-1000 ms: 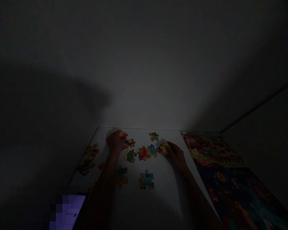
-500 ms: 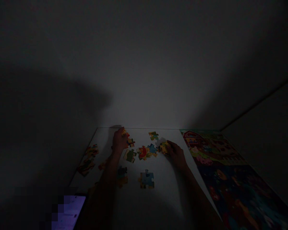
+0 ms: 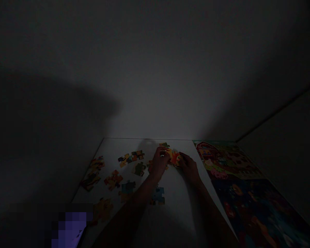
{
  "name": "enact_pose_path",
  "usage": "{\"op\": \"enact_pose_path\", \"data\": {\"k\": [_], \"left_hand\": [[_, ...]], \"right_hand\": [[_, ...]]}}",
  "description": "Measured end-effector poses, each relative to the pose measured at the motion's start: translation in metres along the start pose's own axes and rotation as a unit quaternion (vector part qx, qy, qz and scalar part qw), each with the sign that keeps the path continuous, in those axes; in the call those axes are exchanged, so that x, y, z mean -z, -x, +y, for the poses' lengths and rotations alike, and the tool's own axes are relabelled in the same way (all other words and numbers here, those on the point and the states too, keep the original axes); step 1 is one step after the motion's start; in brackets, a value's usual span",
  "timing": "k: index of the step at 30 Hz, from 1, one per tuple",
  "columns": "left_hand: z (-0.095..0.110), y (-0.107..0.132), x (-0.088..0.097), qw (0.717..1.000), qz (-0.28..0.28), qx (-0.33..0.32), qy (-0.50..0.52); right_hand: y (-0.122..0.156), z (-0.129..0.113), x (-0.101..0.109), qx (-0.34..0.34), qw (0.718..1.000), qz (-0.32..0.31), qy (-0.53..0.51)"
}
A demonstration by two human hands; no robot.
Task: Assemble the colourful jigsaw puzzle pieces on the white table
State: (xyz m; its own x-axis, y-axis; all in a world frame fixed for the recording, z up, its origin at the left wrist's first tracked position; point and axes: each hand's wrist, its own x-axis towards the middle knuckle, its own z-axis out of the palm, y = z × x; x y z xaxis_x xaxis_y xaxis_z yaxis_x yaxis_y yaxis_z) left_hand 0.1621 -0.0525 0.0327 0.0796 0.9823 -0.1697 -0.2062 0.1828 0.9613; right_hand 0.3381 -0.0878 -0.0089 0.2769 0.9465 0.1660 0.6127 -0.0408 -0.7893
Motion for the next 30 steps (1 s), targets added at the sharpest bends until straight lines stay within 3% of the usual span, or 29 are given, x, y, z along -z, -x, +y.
{"op": "enact_pose_path", "data": {"k": [3,7,11,16,21,25,30], "left_hand": [[-0.005,0.009,-0.008,0.997,-0.01,0.027,0.067],[-0.01,0.014,-0.015,0.996,-0.014,0.027,0.087],[-0.012,0.018,-0.021,0.997,0.029,0.005,0.075],[-0.012,0.025,-0.026,0.996,0.022,-0.024,0.082],[-0.017,0.029,-0.025,0.989,-0.032,-0.106,-0.097],[-0.014,0.02,-0.01,0.936,-0.07,-0.162,-0.305],[-0.008,-0.001,0.017,0.892,-0.073,-0.15,-0.42]], "right_hand": [[0.001,-0.002,0.0,0.0,0.999,0.032,-0.036],[0.004,-0.006,0.004,0.058,0.995,0.078,-0.035],[0.008,-0.01,0.01,0.093,0.994,0.056,-0.028],[0.01,-0.021,0.008,0.079,0.993,0.053,-0.067],[0.007,-0.019,0.008,-0.005,0.983,0.062,-0.175],[0.003,-0.016,0.008,-0.058,0.969,0.073,-0.23],[0.002,-0.019,0.004,-0.068,0.971,0.089,-0.21]]}}
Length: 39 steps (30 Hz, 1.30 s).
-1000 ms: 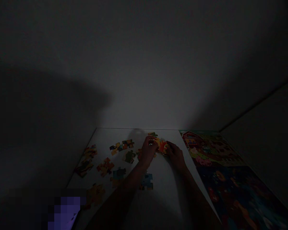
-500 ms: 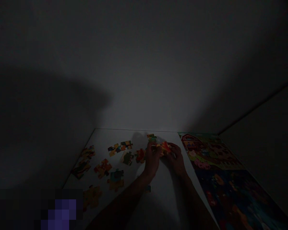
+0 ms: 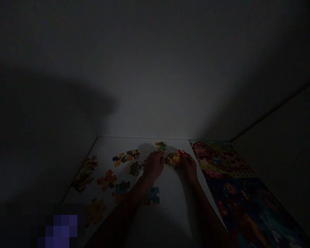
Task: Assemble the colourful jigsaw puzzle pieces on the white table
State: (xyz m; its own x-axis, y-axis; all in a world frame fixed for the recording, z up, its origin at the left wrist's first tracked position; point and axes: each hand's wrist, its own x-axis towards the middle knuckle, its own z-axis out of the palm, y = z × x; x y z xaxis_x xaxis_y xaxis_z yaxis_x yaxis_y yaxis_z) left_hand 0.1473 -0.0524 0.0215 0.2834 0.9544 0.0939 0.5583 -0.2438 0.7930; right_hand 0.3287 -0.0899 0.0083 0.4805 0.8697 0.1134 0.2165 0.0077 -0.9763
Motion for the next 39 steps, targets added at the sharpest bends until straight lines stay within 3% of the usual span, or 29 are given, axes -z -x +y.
{"op": "enact_pose_path", "data": {"k": [3,10,13,23,32,39], "left_hand": [[-0.007,0.0,0.006,0.998,-0.035,-0.006,-0.058],[-0.005,0.013,0.006,0.983,-0.105,-0.035,-0.148],[-0.009,0.013,0.01,0.977,-0.131,-0.04,-0.163],[-0.041,-0.002,0.049,0.942,-0.265,-0.002,-0.207],[-0.061,-0.007,0.087,0.934,-0.269,0.043,-0.232],[-0.077,-0.01,0.089,0.96,-0.173,0.019,-0.218]], "right_hand": [[0.0,0.001,-0.003,-0.012,1.0,-0.006,0.005],[0.0,0.006,-0.004,0.0,0.992,-0.033,0.121],[0.0,0.008,-0.004,0.012,0.99,-0.017,0.139],[0.0,0.01,-0.003,0.004,0.987,-0.021,0.158],[-0.001,0.013,0.0,0.004,0.989,-0.02,0.147],[0.001,0.012,-0.001,0.023,0.99,-0.012,0.141]]}}
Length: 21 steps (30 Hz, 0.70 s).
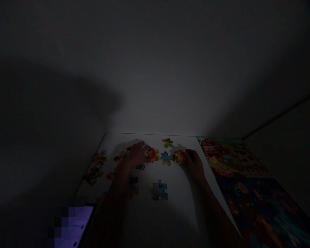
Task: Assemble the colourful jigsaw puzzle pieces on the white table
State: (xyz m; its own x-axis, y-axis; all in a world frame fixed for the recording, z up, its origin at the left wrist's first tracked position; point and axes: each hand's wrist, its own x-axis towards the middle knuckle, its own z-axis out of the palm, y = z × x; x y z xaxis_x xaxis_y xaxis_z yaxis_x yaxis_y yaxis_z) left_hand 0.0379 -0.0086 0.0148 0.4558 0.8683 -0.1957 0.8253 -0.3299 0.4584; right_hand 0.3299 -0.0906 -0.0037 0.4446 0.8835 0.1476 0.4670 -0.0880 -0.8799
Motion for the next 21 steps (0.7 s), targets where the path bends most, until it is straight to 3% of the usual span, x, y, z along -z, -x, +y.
{"op": "enact_pose_path", "data": {"k": [12,17,21], "left_hand": [[-0.001,-0.015,-0.004,0.988,0.137,0.066,0.021],[-0.01,-0.014,-0.006,0.972,0.203,0.121,0.004],[-0.012,-0.012,-0.009,0.961,0.222,0.165,-0.015]], "right_hand": [[0.0,0.0,0.0,-0.006,1.0,-0.007,-0.011],[-0.001,0.0,0.001,-0.007,1.0,-0.008,-0.005],[0.0,-0.001,0.0,-0.014,1.0,-0.011,-0.012]]}}
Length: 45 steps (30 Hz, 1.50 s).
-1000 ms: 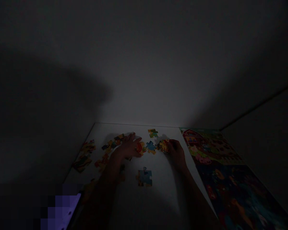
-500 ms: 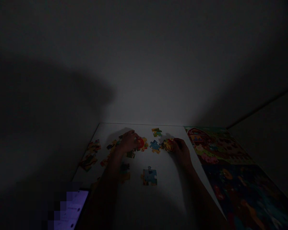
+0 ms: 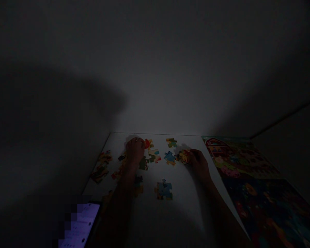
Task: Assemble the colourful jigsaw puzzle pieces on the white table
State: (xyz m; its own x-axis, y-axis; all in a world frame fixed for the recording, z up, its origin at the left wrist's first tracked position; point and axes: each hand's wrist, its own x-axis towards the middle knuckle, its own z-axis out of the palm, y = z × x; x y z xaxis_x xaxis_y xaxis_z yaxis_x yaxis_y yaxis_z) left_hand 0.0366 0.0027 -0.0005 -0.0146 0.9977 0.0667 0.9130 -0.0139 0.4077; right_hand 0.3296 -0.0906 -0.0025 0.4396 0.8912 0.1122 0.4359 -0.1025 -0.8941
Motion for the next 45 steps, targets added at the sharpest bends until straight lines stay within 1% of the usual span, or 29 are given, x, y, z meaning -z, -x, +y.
{"op": "enact_pose_path", "data": {"k": [3,5,7,9,13,16,18,22,27,29,31,33,34,36,37,39,40,41,43,45], "left_hand": [[0.01,0.008,-0.002,1.0,0.001,0.004,-0.019],[0.021,0.016,-0.003,0.999,-0.014,0.001,-0.039],[0.031,0.022,-0.001,0.996,-0.058,-0.016,-0.061],[0.037,0.026,0.005,0.991,-0.107,-0.04,-0.069],[0.039,0.029,0.023,0.983,-0.156,-0.083,-0.053],[0.045,0.034,0.032,0.974,-0.196,-0.105,-0.042],[0.052,0.039,0.033,0.972,-0.206,-0.107,-0.04],[0.066,0.045,0.031,0.972,-0.207,-0.103,-0.032],[0.067,0.044,0.032,0.975,-0.201,-0.092,-0.001],[0.067,0.042,0.034,0.973,-0.209,-0.092,0.025],[0.069,0.041,0.037,0.969,-0.22,-0.096,0.061],[0.073,0.04,0.04,0.966,-0.219,-0.101,0.095],[0.077,0.041,0.041,0.965,-0.213,-0.103,0.114],[0.086,0.043,0.042,0.957,-0.194,-0.106,0.185],[0.091,0.045,0.042,0.948,-0.187,-0.105,0.234],[0.103,0.051,0.039,0.92,-0.178,-0.099,0.333],[0.108,0.055,0.037,0.907,-0.177,-0.094,0.369],[0.114,0.058,0.034,0.898,-0.178,-0.088,0.392],[0.122,0.064,0.028,0.884,-0.182,-0.081,0.423],[0.125,0.067,0.022,0.873,-0.185,-0.082,0.443]], "right_hand": [[0.002,-0.002,0.0,-0.003,1.0,0.0,0.001],[0.003,-0.005,0.0,-0.005,1.0,0.002,0.01],[0.004,-0.006,0.001,-0.007,1.0,0.007,0.019],[0.004,-0.007,0.001,-0.008,1.0,0.009,0.023],[0.003,-0.007,0.001,-0.006,1.0,0.006,0.017],[0.002,-0.006,0.002,-0.008,1.0,0.007,0.018],[0.002,-0.005,0.002,-0.01,1.0,0.008,0.018],[0.001,0.0,0.002,-0.021,1.0,0.009,0.019],[0.002,0.004,0.002,-0.025,0.999,0.018,0.037],[0.005,0.0,0.003,0.01,0.998,0.033,0.053],[0.01,-0.007,0.004,0.085,0.992,0.052,0.074],[0.016,-0.016,0.004,0.15,0.983,0.049,0.09],[0.02,-0.021,0.004,0.166,0.981,0.039,0.092],[0.026,-0.028,0.002,0.171,0.982,0.005,0.084],[0.029,-0.03,0.001,0.168,0.983,-0.015,0.078],[0.033,-0.032,-0.001,0.158,0.984,-0.047,0.067],[0.034,-0.032,-0.002,0.151,0.985,-0.052,0.063],[0.035,-0.032,-0.003,0.144,0.987,-0.05,0.059],[0.035,-0.034,-0.004,0.13,0.99,-0.023,0.04],[0.033,-0.037,-0.005,0.114,0.993,0.006,-0.008]]}}
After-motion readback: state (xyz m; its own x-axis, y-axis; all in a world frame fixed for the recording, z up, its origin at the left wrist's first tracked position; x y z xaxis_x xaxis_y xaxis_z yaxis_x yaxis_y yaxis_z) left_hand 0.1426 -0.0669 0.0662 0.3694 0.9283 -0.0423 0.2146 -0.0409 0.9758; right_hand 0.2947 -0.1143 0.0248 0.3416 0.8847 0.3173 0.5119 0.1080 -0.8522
